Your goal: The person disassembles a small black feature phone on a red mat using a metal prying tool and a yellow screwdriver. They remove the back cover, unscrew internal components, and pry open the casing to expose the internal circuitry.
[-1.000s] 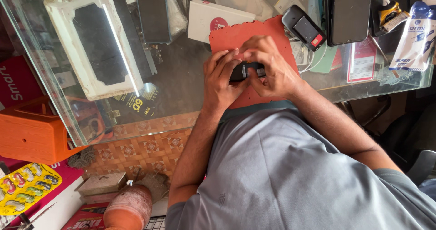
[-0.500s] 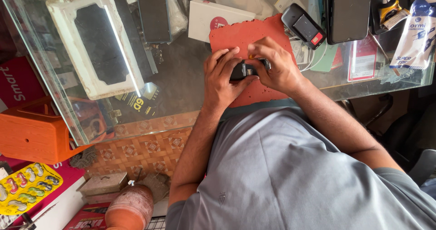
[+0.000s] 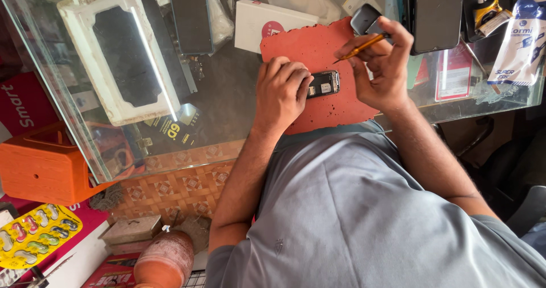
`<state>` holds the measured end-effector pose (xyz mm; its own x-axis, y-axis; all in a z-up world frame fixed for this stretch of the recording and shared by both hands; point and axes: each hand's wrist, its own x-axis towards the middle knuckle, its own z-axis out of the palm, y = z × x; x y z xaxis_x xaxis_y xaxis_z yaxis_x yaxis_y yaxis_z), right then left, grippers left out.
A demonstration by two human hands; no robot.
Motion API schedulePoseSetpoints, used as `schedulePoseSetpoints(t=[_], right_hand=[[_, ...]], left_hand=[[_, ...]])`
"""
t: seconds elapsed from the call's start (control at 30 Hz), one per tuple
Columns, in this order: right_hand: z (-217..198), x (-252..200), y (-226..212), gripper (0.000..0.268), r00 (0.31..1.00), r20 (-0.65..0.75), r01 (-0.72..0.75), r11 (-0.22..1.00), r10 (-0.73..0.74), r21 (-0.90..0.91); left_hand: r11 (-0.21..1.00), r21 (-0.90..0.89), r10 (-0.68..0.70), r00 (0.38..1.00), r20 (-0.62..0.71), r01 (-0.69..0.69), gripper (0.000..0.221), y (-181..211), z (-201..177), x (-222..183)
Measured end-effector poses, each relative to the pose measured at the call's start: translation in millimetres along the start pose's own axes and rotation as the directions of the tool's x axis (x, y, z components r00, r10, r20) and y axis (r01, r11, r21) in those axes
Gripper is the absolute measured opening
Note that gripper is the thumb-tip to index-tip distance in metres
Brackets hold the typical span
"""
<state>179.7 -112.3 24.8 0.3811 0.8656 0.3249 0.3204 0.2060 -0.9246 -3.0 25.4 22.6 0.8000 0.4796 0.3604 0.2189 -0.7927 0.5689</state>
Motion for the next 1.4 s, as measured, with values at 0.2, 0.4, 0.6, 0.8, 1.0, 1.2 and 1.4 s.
schedulePoseSetpoints(t=[0.2, 0.4, 0.6, 0.8, 1.0, 1.2, 1.4], right_hand=[[-17.7, -10.9, -6.8, 0.074, 0.999, -0.05, -0.014, 0.999, 0.012, -0.051], [1.0, -19.4, 8.3, 0.077, 0.997, -0.051, 0.043, 0.984, -0.053, -0.175], [3.5, -19.4, 9.5, 0.073, 0.995, 0.012, 0.097, 0.965, -0.097, -0.243], [7.8, 0.7, -10.2, 0.064, 0.936, 0.189, 0.348, 0.857, -0.296, -0.38], [14.8, -6.7, 8.9, 0.056, 0.978, -0.191, 0.051, 0.983, -0.085, -0.178], [9.7, -16.4, 8.1, 0.045, 0.997, -0.054, 0.033, 0.931, -0.056, -0.365], [14.4, 3.2, -8.6, 0.052, 0.956, 0.135, 0.283, 0.938, -0.26, -0.2]], left_hand=[[0.996, 0.068, 0.049, 0.994, 0.099, -0.056, 0.014, 1.3, -0.1, 5.1], [0.999, 0.027, 0.042, 0.995, 0.087, -0.044, 0.037, 5.8, 2.1, 3.9], [0.998, 0.03, 0.062, 0.996, 0.065, -0.064, 0.061, 1.3, 4.3, -2.8], [0.998, 0.001, 0.07, 0.996, 0.052, -0.07, 0.054, -5.1, 10.6, -8.5], [0.995, -0.001, 0.099, 0.994, 0.04, -0.099, 0.056, -5.3, 10.1, -8.2], [0.994, 0.008, 0.104, 0.994, 0.041, -0.105, 0.055, -4.9, 11.4, -8.1], [0.994, 0.026, 0.103, 0.994, 0.025, -0.103, 0.055, -4.3, 13.6, -9.4]])
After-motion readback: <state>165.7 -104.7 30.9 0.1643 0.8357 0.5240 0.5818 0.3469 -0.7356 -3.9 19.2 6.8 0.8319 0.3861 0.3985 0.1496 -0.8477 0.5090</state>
